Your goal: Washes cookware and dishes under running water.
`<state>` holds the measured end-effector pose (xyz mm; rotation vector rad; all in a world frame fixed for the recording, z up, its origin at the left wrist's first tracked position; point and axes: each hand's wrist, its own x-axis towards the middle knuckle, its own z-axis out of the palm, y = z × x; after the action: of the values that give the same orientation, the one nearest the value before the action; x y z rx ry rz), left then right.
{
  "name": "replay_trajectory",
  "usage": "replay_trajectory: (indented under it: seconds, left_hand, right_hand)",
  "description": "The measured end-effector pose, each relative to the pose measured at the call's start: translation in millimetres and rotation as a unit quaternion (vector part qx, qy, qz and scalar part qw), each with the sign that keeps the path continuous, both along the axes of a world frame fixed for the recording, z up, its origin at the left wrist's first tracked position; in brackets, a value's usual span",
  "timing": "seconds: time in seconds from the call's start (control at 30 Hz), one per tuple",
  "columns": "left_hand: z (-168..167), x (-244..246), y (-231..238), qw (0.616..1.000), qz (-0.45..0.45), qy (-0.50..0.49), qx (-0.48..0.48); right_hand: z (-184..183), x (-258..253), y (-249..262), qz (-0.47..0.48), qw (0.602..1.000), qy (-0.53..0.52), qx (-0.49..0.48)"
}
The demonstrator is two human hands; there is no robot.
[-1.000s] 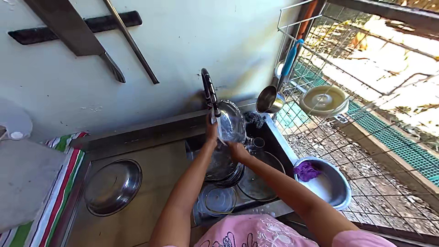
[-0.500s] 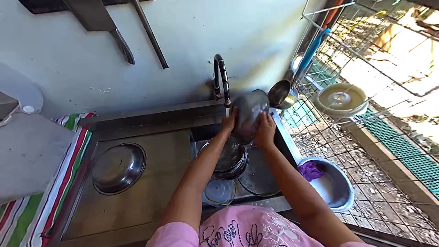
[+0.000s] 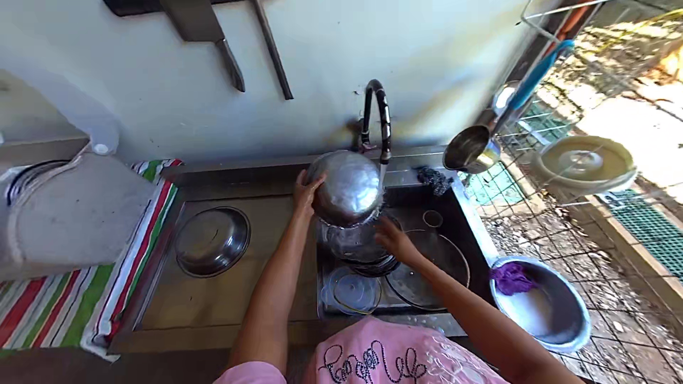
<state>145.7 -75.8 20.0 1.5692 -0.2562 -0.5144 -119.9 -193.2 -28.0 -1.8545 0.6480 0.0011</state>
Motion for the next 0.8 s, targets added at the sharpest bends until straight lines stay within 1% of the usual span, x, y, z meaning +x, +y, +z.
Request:
replay_trajectory:
  seconds: [0.03, 0.07, 0.1, 0.17, 0.23, 0.3, 0.37, 0.43, 0.47, 0.5, 0.53, 0.6, 0.63, 0.67, 0.7, 0.73, 0.8]
  left_hand:
    - [-8, 15, 28, 1.000, 0.023, 0.017, 0.000]
    - [-18, 27, 57, 0.998, 0.045, 0.042, -0.002]
    - [-35, 39, 86, 0.995, 0.074, 0.069, -0.006]
    - [-77, 56, 139, 0.985, 0.130, 0.117, -0.011]
    - [-114, 61, 176, 0.973, 0.181, 0.140, -0.016]
    - [-140, 56, 200, 0.965, 0.215, 0.148, -0.027]
    - [-153, 50, 213, 0.963, 0.224, 0.148, -0.017]
    - [-160, 51, 219, 0.968, 0.217, 0.122, 0.040]
    - [-158, 50, 221, 0.968, 0.205, 0.104, 0.097]
    - [-153, 50, 221, 0.963, 0.190, 0.080, 0.175]
    - [-145, 49, 219, 0.949, 0.171, 0.054, 0.260]
    - [-130, 51, 213, 0.902, 0.132, -0.009, 0.411]
    - [-118, 51, 207, 0.883, 0.112, -0.045, 0.454]
    - [-102, 47, 198, 0.878, 0.098, -0.089, 0.460]
    - [-83, 39, 187, 0.891, 0.078, -0.136, 0.426]
    - [-65, 30, 172, 0.913, 0.041, -0.173, 0.367]
    - [-35, 4, 133, 0.949, -0.074, -0.195, 0.237]
  right_hand:
    - [-1, 1, 5, 0.123, 0.989, 0.040, -0.076]
    - [-4, 3, 10, 0.212, 0.964, 0.080, -0.141]
    - [-3, 5, 14, 0.264, 0.939, 0.118, -0.186]
    - [4, 13, 18, 0.325, 0.896, 0.187, -0.238]
    - [17, 20, 14, 0.334, 0.882, 0.196, -0.268]
    - [36, 26, 1, 0.308, 0.895, 0.156, -0.283]
    - [59, 38, -18, 0.287, 0.911, 0.128, -0.268]
    - [76, 53, -40, 0.265, 0.927, 0.093, -0.249]
    - [80, 59, -51, 0.251, 0.934, 0.070, -0.244]
    - [82, 65, -62, 0.235, 0.939, 0.043, -0.246]
    - [83, 72, -74, 0.219, 0.944, 0.021, -0.247]
    - [72, 86, -96, 0.168, 0.950, -0.043, -0.259]
    - [74, 93, -102, 0.133, 0.959, -0.037, -0.248]
    - [81, 98, -104, 0.095, 0.969, -0.016, -0.227]
    - [88, 101, -104, 0.063, 0.976, -0.002, -0.207]
    - [94, 101, -105, 0.042, 0.980, 0.000, -0.195]
    - [100, 91, -111, 0.016, 0.982, -0.030, -0.187]
